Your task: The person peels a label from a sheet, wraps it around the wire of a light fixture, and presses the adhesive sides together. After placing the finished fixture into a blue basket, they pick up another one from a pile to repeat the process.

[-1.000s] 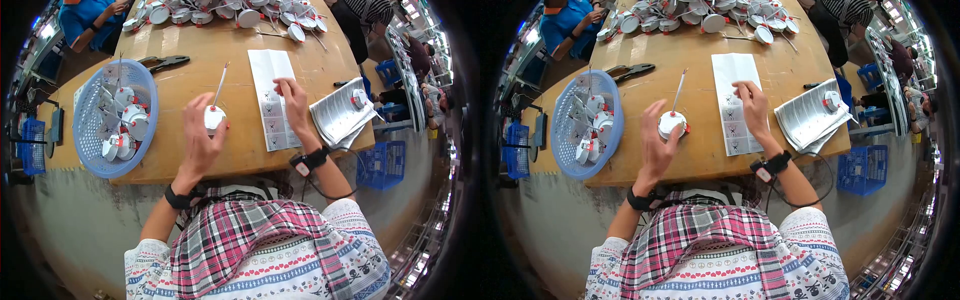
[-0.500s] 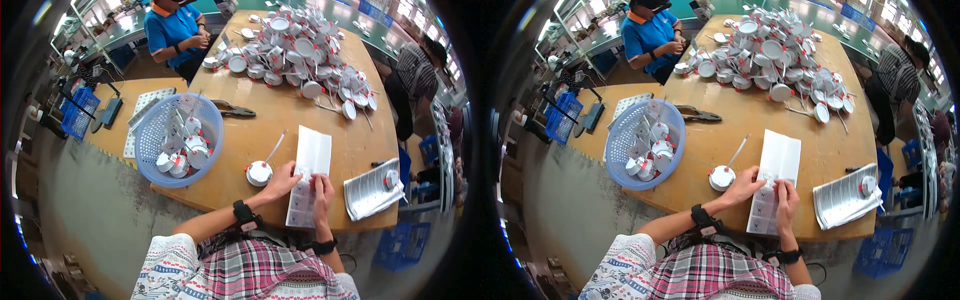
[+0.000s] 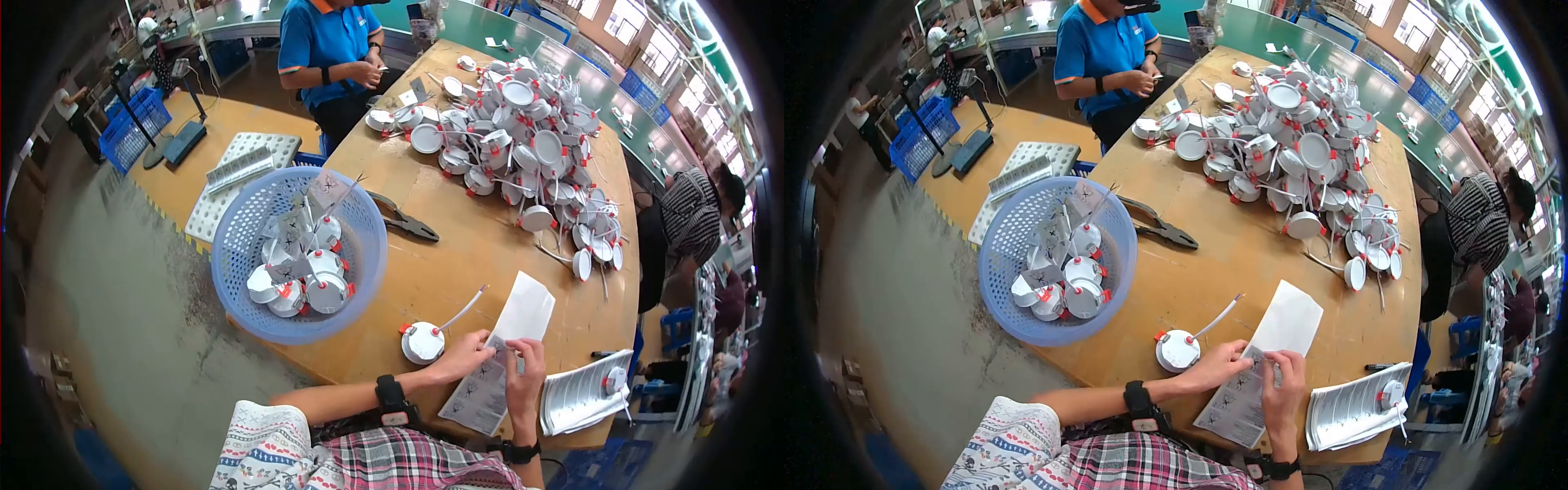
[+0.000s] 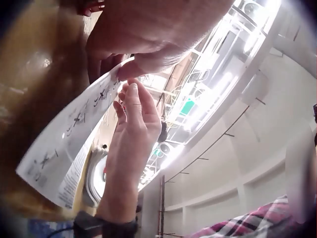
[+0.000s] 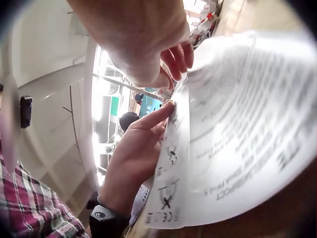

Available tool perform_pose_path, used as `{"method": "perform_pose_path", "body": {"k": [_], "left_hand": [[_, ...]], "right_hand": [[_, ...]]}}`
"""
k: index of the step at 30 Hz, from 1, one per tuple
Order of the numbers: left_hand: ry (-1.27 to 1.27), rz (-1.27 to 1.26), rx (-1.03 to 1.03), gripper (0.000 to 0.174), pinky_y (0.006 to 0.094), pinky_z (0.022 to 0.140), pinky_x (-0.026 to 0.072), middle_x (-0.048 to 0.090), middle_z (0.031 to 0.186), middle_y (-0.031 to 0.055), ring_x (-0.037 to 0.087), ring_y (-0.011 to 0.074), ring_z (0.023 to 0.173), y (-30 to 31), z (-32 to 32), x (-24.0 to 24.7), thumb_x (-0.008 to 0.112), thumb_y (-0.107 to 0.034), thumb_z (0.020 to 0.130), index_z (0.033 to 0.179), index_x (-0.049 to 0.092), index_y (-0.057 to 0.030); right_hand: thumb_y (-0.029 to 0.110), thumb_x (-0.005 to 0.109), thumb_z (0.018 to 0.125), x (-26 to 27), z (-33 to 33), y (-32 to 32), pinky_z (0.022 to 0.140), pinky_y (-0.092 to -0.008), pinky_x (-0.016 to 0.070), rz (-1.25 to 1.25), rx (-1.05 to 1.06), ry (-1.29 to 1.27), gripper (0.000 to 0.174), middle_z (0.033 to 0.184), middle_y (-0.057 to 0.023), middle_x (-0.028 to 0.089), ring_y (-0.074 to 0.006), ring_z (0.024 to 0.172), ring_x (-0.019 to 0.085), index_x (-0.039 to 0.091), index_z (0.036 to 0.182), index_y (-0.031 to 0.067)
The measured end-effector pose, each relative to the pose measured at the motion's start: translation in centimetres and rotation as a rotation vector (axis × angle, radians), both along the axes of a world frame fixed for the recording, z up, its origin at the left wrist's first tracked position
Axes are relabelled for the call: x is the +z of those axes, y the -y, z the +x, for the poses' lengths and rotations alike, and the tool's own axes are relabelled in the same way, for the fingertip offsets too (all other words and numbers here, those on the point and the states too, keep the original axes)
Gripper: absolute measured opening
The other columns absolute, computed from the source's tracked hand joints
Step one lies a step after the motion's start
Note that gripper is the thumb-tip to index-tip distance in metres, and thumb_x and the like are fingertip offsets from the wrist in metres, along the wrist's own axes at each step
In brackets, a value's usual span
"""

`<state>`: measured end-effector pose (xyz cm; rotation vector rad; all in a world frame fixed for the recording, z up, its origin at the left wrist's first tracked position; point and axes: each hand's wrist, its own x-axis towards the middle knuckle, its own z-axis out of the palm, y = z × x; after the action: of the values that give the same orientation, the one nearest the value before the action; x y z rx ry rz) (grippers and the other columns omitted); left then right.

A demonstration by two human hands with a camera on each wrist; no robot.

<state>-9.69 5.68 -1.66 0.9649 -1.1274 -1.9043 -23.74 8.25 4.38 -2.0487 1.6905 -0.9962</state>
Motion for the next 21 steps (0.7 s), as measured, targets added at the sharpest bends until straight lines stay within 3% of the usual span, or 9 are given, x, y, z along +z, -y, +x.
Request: {"method": "perform_pose_path", "body": {"k": [4, 9, 16, 18, 21], "left_hand": [[-0.197, 0.069, 0.013, 0.027, 0.0265, 0.077, 0.0474, 0.062, 0.100, 0.0064, 0.058, 0.0109, 0.086, -0.3, -1.0, -3.0, 0.050, -0.010, 0.088, 0.112, 0.053, 0.0017], [-0.311, 0.315, -0.009, 0.027, 0.0230, 0.077, 0.0472, 0.062, 0.099, 0.0034, 0.058, 0.0077, 0.086, -0.4, 1.2, 1.9, 0.046, -0.015, 0.093, 0.114, 0.054, -0.0011], [-0.214, 0.208, 0.045, 0.028, 0.0245, 0.078, 0.0461, 0.061, 0.101, 0.0040, 0.057, 0.0096, 0.089, -0.3, 0.2, -0.2, 0.049, -0.017, 0.091, 0.112, 0.053, 0.0009], [-0.271, 0.266, 0.053, 0.024, 0.0248, 0.078, 0.0463, 0.061, 0.097, 0.0042, 0.057, 0.0098, 0.089, -0.3, 0.8, 1.7, 0.048, -0.017, 0.091, 0.107, 0.055, -0.0001], [-0.288, 0.311, 0.023, 0.026, 0.0250, 0.072, 0.0488, 0.062, 0.090, 0.0040, 0.060, 0.0103, 0.078, -0.3, 1.4, 2.2, 0.043, -0.023, 0.095, 0.102, 0.056, -0.0015]], "right_hand": [[0.000, 0.061, 0.076, 0.3, 0.6, 0.7, 0.076, -0.0363, 0.0426, -0.048, 0.036, -0.121, 0.013, 0.090, -0.0134, 0.054, -0.0294, 0.088, 0.052, 0.060, 0.089, 0.0024], [-0.001, 0.061, 0.075, 1.2, 1.3, 0.6, 0.078, -0.0378, 0.0412, 0.033, 0.044, -0.092, 0.015, 0.094, -0.0117, 0.053, -0.0296, 0.091, 0.049, 0.060, 0.090, 0.0036], [0.000, 0.062, 0.073, 0.7, 0.4, 0.4, 0.081, -0.0393, 0.0404, -0.060, 0.062, -0.182, 0.018, 0.095, -0.0124, 0.053, -0.0308, 0.094, 0.048, 0.060, 0.091, 0.0041], [0.002, 0.064, 0.072, 0.9, 0.0, 0.4, 0.082, -0.0393, 0.0396, -0.072, 0.089, -0.211, 0.021, 0.096, -0.0114, 0.053, -0.0307, 0.095, 0.047, 0.060, 0.092, 0.0051], [0.005, 0.067, 0.070, 0.8, -0.3, 0.5, 0.083, -0.0391, 0.0389, -0.111, 0.144, -0.227, 0.024, 0.099, -0.0080, 0.051, -0.0293, 0.097, 0.045, 0.059, 0.092, 0.0070]]}}
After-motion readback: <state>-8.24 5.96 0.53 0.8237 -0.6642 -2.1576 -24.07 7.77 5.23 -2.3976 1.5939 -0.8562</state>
